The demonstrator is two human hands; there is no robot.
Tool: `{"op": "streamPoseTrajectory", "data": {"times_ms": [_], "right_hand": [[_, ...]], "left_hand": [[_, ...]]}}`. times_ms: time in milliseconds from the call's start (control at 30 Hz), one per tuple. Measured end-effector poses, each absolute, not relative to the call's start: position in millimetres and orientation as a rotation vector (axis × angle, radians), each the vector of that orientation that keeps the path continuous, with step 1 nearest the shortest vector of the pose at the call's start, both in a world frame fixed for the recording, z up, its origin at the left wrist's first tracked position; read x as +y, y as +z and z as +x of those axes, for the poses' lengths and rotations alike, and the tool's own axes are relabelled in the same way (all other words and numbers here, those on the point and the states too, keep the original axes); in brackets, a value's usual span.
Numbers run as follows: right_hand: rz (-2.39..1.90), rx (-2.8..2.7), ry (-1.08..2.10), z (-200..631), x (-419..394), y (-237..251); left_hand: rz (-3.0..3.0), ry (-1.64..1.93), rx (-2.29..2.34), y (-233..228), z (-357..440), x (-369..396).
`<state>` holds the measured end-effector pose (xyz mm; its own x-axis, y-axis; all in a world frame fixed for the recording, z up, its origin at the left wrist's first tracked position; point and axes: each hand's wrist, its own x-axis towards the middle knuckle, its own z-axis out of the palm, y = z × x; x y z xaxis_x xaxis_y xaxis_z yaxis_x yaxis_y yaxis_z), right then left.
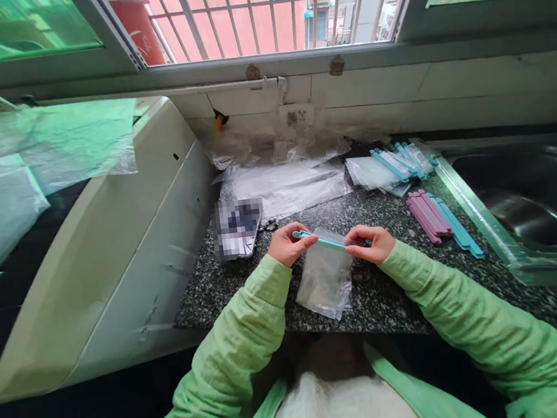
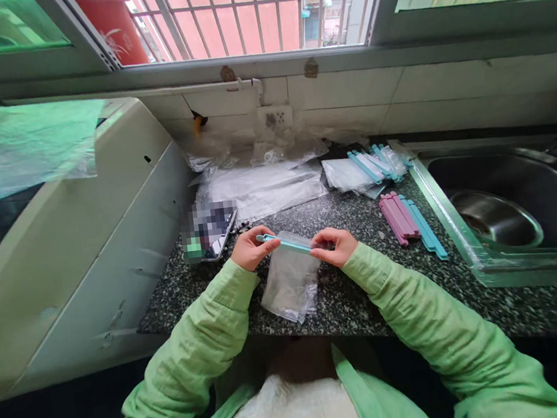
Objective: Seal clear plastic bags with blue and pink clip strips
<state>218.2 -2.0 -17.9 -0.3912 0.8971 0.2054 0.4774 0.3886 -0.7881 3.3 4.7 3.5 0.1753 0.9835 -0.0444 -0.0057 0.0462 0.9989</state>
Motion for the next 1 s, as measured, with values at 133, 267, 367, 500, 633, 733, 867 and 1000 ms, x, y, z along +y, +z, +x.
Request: {"op": "streamPoseTrajectory", "data": {"times_ms": [133, 267, 367, 500, 633, 733, 867, 1000], "right_hand": [[-1.07, -2.078, 0.739, 215.7, -3.1, -16.4], [-1.016, -2.112, 0.625, 215.0, -2.5, -16.7], [-1.006, -2.125, 0.584, 214.6, -2.6, -16.9], [-1.023, -2.129, 0.585, 214.6, -3.0, -17.0], [-1.036, -2.103, 0.603, 214.4, -3.3, -17.8], [-1.023, -2.116, 0.574, 213.6, -3.6, -17.2], [-0.969, -2.12, 0.48, 213.9, -2.9, -14.1], [-0.955, -2.071, 0.378, 216.5, -0.6, -10.8]], "left_hand": [[1.257, 1.056, 1.104, 3.2, 4.2, 5.2], [1.266, 1.057, 1.125, 3.4, 5.0, 4.4], [1.282, 1.058, 1.135, 3.8, 4.8, 3.8], [1.311, 1.072, 1.137, 3.8, 4.5, 3.8], [1.306, 1.084, 1.13, 3.0, 5.8, 3.9], [1.292, 1.073, 1.116, 0.3, 7.1, 5.0], [1.256, 1.025, 1.018, -7.4, 8.0, 7.5], [1.276, 0.897, 0.972, -15.0, 8.2, 7.5]]}}
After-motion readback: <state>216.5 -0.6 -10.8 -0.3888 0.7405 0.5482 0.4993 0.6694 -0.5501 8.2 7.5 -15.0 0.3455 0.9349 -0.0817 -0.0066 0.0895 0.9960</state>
